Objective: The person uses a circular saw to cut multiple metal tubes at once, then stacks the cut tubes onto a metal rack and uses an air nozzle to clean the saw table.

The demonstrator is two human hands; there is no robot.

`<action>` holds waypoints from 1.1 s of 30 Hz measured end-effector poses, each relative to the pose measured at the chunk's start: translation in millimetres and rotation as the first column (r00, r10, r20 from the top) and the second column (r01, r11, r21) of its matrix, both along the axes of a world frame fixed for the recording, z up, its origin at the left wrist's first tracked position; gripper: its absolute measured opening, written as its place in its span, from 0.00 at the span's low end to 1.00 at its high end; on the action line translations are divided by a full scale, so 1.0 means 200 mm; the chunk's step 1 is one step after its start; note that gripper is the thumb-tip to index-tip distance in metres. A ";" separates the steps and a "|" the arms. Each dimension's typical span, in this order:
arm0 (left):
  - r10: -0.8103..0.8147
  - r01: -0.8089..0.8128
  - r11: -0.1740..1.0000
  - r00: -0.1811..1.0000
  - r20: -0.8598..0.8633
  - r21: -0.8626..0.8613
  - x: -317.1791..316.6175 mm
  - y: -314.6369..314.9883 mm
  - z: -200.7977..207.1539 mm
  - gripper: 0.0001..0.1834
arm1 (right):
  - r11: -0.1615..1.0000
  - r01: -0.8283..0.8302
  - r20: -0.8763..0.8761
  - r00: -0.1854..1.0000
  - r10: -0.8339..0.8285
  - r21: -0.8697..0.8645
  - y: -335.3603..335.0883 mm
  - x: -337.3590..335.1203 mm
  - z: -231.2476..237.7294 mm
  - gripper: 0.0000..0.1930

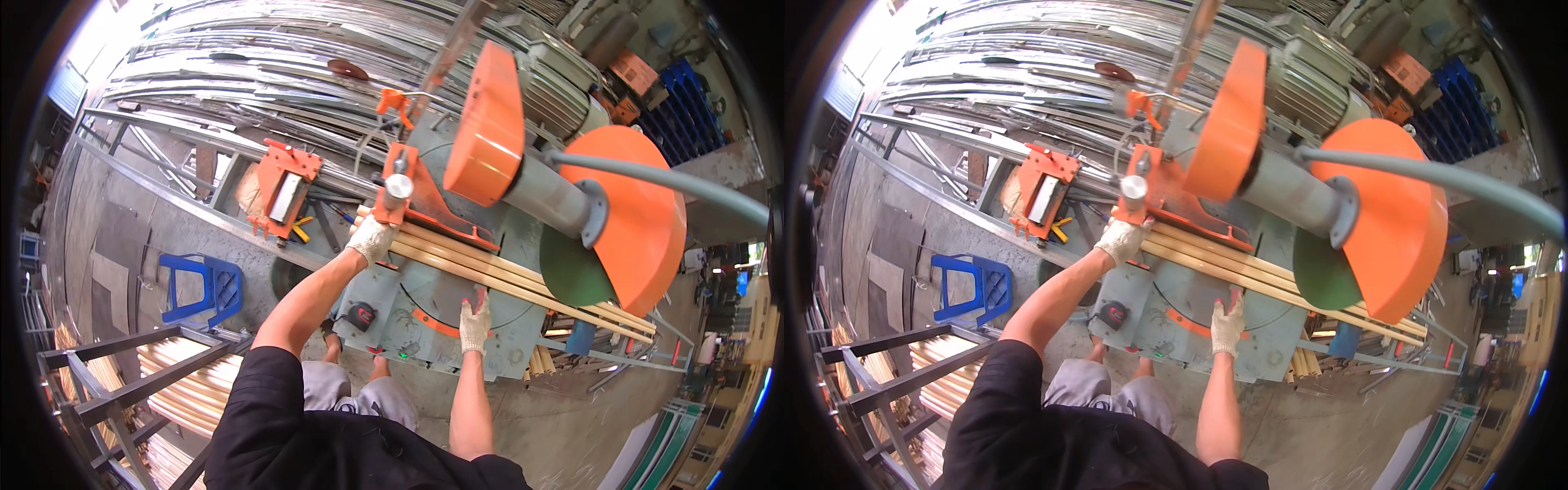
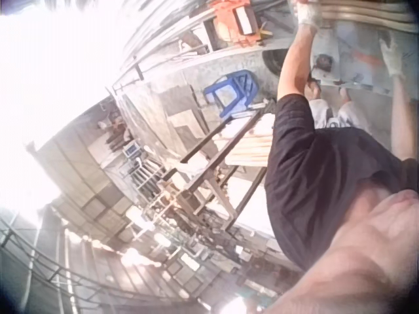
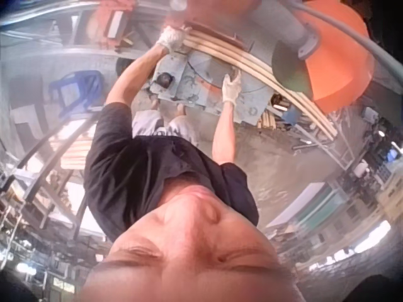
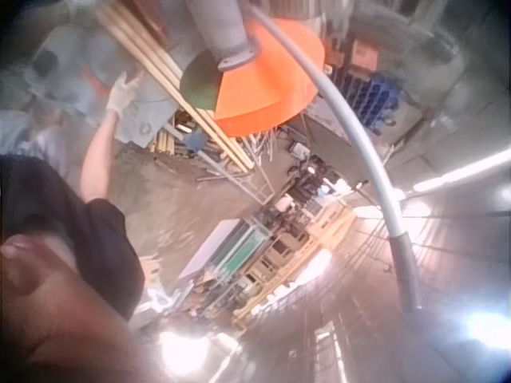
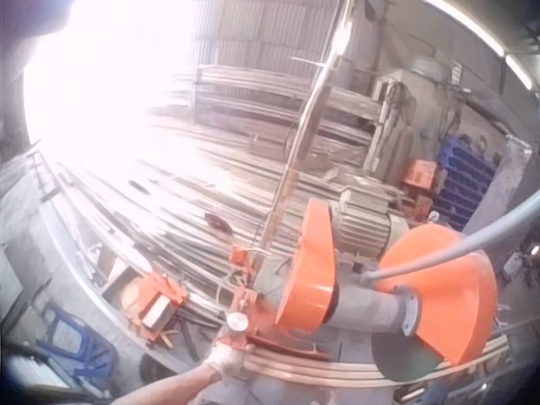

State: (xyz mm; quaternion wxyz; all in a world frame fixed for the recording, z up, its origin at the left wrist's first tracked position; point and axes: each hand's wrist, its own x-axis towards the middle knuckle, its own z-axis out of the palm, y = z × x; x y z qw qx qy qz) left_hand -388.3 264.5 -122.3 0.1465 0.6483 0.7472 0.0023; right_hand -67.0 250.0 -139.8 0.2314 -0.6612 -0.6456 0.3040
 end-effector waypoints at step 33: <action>-0.250 0.320 0.910 0.930 -0.268 0.263 -0.61 -0.26 -0.24 0.35 | 0.679 0.065 0.168 0.982 0.086 -0.731 -0.98 -0.04 -0.10 0.15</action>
